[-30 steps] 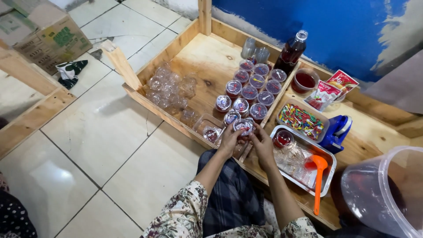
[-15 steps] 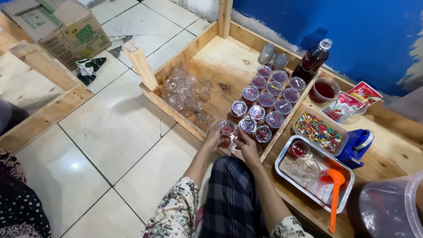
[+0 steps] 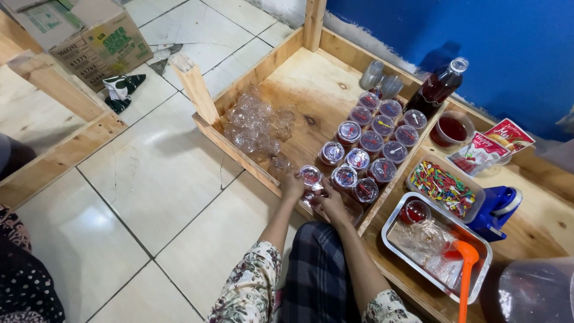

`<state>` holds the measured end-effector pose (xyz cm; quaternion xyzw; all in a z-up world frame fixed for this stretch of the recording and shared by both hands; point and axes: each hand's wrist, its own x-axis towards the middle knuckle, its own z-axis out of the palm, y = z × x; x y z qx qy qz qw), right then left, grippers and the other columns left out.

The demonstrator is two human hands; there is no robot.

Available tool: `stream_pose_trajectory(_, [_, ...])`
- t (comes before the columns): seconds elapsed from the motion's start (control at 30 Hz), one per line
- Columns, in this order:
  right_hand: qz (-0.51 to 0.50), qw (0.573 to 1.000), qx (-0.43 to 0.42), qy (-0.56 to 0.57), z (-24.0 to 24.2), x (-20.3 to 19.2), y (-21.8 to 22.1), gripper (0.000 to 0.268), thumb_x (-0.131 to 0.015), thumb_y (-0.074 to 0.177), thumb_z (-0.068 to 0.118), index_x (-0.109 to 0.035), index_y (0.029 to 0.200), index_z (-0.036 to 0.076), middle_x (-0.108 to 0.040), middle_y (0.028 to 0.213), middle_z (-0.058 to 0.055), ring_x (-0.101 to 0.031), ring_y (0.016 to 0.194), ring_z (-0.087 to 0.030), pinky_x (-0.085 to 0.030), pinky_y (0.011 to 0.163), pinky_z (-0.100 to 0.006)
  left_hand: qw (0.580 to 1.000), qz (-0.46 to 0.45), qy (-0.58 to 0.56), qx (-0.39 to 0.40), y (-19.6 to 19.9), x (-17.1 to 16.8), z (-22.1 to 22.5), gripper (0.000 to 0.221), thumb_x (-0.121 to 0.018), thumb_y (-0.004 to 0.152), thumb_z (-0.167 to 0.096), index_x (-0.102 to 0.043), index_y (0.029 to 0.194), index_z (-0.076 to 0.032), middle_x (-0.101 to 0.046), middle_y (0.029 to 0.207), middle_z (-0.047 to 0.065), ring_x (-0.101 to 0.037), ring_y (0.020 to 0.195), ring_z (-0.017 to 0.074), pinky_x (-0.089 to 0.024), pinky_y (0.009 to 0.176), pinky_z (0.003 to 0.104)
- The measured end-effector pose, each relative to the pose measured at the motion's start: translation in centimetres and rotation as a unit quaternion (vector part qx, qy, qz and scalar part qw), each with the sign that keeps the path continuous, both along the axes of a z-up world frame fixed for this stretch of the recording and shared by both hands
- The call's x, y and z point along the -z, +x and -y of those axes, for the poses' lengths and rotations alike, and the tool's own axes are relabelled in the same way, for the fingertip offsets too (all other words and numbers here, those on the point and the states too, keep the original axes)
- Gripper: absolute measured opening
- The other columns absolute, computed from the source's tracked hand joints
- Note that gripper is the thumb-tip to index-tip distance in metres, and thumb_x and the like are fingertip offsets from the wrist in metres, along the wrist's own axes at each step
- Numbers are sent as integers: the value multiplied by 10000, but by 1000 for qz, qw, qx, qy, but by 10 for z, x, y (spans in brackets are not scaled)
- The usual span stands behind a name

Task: The person ladles a dark liquid into clear plastic cups and applies lids by hand. They organize empty and filled cups within a wooden frame on the floor.

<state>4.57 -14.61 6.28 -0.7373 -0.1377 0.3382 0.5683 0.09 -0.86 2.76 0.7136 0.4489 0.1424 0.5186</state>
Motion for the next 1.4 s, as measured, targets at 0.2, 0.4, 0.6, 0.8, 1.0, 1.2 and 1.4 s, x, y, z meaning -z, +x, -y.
stream_pose_trajectory(0.2, [-10, 1000, 9, -21, -4, 19, 6, 869, -742, 707, 17, -472, 1523, 149, -703, 893, -156, -702, 652, -235, -495, 421, -280, 998, -67, -4, -9, 9, 9, -2, 274, -638, 879, -131, -771, 1118, -107, -778, 902, 85, -741, 999, 272, -590, 916, 404])
stream_pose_trajectory(0.4, [-18, 999, -3, -49, -6, 31, 10, 772, -725, 732, 79, -564, 1475, 216, -679, 817, -147, -670, 639, -251, -479, 441, -294, 995, -80, 56, -22, 19, 22, 3, 262, -610, 852, -46, -738, 1069, 26, -736, 945, 240, -709, 1037, 410, -591, 884, 474])
stream_pose_trajectory(0.6, [-24, 998, -13, -62, -11, 34, 6, 660, -717, 736, 83, -660, 1376, 235, -692, 769, -125, -651, 609, -212, -478, 436, -285, 994, -81, 75, -17, 37, 80, -8, 278, -525, 895, 2, -685, 1071, 146, -711, 979, 310, -702, 1003, 489, -607, 834, 536])
stream_pose_trajectory(0.8, [11, 986, -49, -162, -7, -6, -4, 619, -676, 798, 242, -626, 1400, 381, -743, 964, -79, -719, 916, -251, -580, 745, -335, 991, 24, -82, -106, 30, 21, -15, 422, -447, 1006, -214, -605, 1264, 81, -656, 1166, 306, -716, 928, 446, -648, 648, 456])
stream_pose_trajectory(1.0, [64, 972, -76, -212, -2, -25, -3, 529, -635, 895, 383, -597, 1421, 421, -751, 1175, -20, -632, 1252, -289, -468, 1088, -402, 988, -110, 104, -17, 21, 27, -11, 435, -631, 872, 22, -658, 1289, -100, -600, 1232, 115, -689, 1104, 373, -578, 964, 493])
stream_pose_trajectory(1.2, [230, 968, 8, -98, 37, 21, -4, 433, -654, 878, 222, -709, 1303, 285, -728, 1041, -133, -706, 1006, -337, -563, 902, -447, 979, -105, 176, -21, 18, 59, -12, 385, -681, 855, -78, -683, 1225, -189, -591, 1229, 84, -681, 1104, 362, -557, 943, 500])
stream_pose_trajectory(1.4, [353, 934, 56, -22, 100, 6, -6, 375, -680, 875, 153, -736, 1245, 169, -682, 984, -162, -683, 953, -395, -555, 810, -489, 982, 14, 184, -23, 7, 1, 14, 266, -630, 907, -113, -721, 1154, -149, -605, 1102, 157, -635, 1110, 428, -497, 961, 501])
